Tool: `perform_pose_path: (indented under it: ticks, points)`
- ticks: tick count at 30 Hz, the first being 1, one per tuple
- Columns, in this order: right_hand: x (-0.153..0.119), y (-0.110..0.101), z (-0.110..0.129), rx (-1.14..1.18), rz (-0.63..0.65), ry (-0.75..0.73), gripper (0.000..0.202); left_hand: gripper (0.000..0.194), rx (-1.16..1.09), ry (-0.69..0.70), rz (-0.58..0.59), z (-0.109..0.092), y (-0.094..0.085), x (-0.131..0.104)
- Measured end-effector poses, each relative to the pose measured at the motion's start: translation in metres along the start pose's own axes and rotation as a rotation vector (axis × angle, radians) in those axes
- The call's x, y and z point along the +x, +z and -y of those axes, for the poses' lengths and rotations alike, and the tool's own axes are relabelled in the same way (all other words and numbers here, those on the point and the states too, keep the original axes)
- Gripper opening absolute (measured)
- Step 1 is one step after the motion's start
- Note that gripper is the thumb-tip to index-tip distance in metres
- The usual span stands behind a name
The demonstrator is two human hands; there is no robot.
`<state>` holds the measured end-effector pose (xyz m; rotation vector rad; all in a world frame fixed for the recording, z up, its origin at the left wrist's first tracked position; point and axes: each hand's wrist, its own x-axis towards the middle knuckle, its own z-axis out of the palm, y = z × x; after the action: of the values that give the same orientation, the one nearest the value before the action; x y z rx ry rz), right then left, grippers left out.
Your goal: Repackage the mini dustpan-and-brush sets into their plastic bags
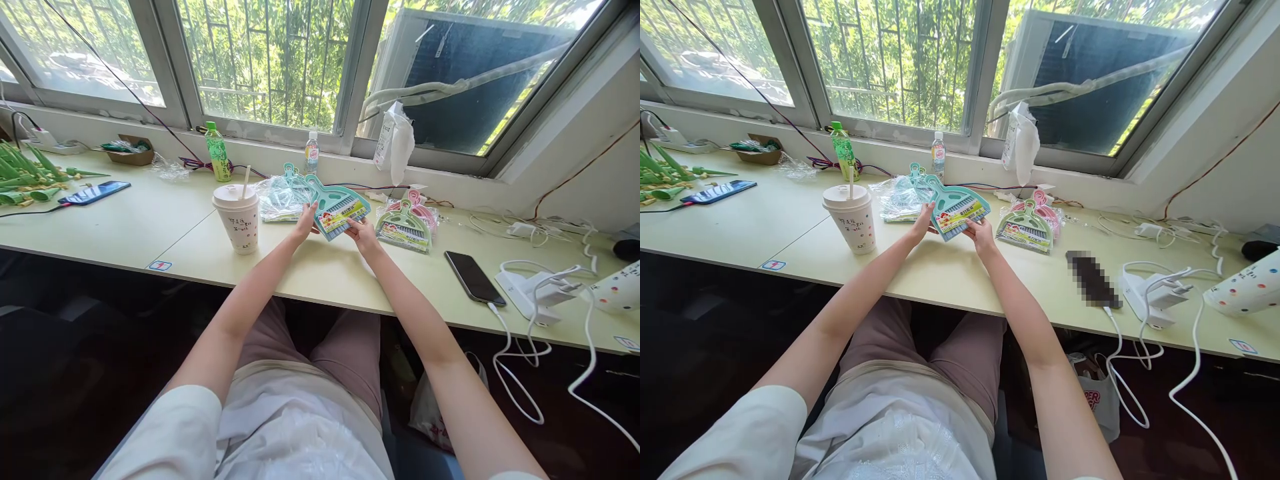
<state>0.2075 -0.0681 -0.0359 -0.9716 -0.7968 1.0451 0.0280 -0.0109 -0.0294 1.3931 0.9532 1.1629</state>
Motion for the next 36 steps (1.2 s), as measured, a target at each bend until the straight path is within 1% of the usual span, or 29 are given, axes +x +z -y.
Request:
perform_pose_path:
  ticks: [3,5,6,8,9,11,13,15,18,20,22,25,28,31,32,34,35,36]
  points:
    - [0.002,-0.005,0.0,-0.004,-0.014,-0.009,0.023,0.038,0.286,0.261,-0.179,-0.001,-0.008,-0.003]
    - [0.004,-0.007,-0.001,-0.022,-0.021,-0.017,0.023,0.036,0.456,0.39,-0.278,-0.001,-0.015,-0.003]
    - [0.004,-0.008,-0.002,-0.03,-0.019,-0.023,0.023,0.037,0.518,0.432,-0.301,0.0,-0.019,-0.002]
    - [0.004,-0.009,-0.003,-0.042,-0.01,-0.03,0.024,0.04,0.614,0.471,-0.298,0.004,-0.026,0.002]
    - [0.004,-0.009,-0.004,-0.045,-0.004,-0.03,0.024,0.04,0.661,0.466,-0.278,0.007,-0.029,0.004]
    - [0.004,-0.009,-0.004,-0.047,0.005,-0.021,0.023,0.032,0.758,0.416,-0.232,0.012,-0.033,0.01]
    - [0.003,-0.009,-0.005,-0.047,0.01,-0.01,0.022,0.026,0.853,0.364,-0.22,0.014,-0.034,0.014]
    - [0.003,-0.008,-0.004,-0.047,0.014,-0.002,0.024,0.03,0.934,0.354,-0.25,0.012,-0.033,0.014]
    - [0.002,-0.008,-0.004,-0.042,0.009,0.016,0.025,0.039,1.052,0.397,-0.306,0.004,-0.029,0.009]
    - [0.001,-0.009,-0.005,-0.034,0.003,0.026,0.024,0.044,1.126,0.427,-0.32,-0.001,-0.026,0.005]
    - [0.001,-0.009,-0.005,-0.029,0.002,0.032,0.023,0.046,1.181,0.418,-0.325,-0.004,-0.024,0.002]
    - [0.003,-0.01,-0.007,-0.035,-0.009,0.047,0.021,0.041,1.182,0.309,-0.343,-0.006,-0.022,0.0]
    - [0.004,-0.011,-0.008,-0.052,-0.042,0.075,0.019,0.036,1.075,0.197,-0.404,-0.008,-0.022,0.0]
    - [0.005,-0.011,-0.008,-0.061,-0.052,0.089,0.018,0.032,0.976,0.188,-0.475,-0.006,-0.023,0.001]
    - [0.005,-0.011,-0.008,-0.06,-0.044,0.088,0.018,0.036,0.96,0.196,-0.487,-0.005,-0.024,0.002]
    - [0.004,-0.011,-0.008,-0.059,-0.019,0.087,0.019,0.051,0.961,0.195,-0.488,0.0,-0.028,0.005]
    - [0.004,-0.01,-0.008,-0.061,-0.004,0.087,0.019,0.052,0.982,0.183,-0.473,0.003,-0.03,0.007]
    - [0.003,-0.01,-0.008,-0.067,0.01,0.088,0.019,0.048,1.017,0.166,-0.448,0.005,-0.032,0.009]
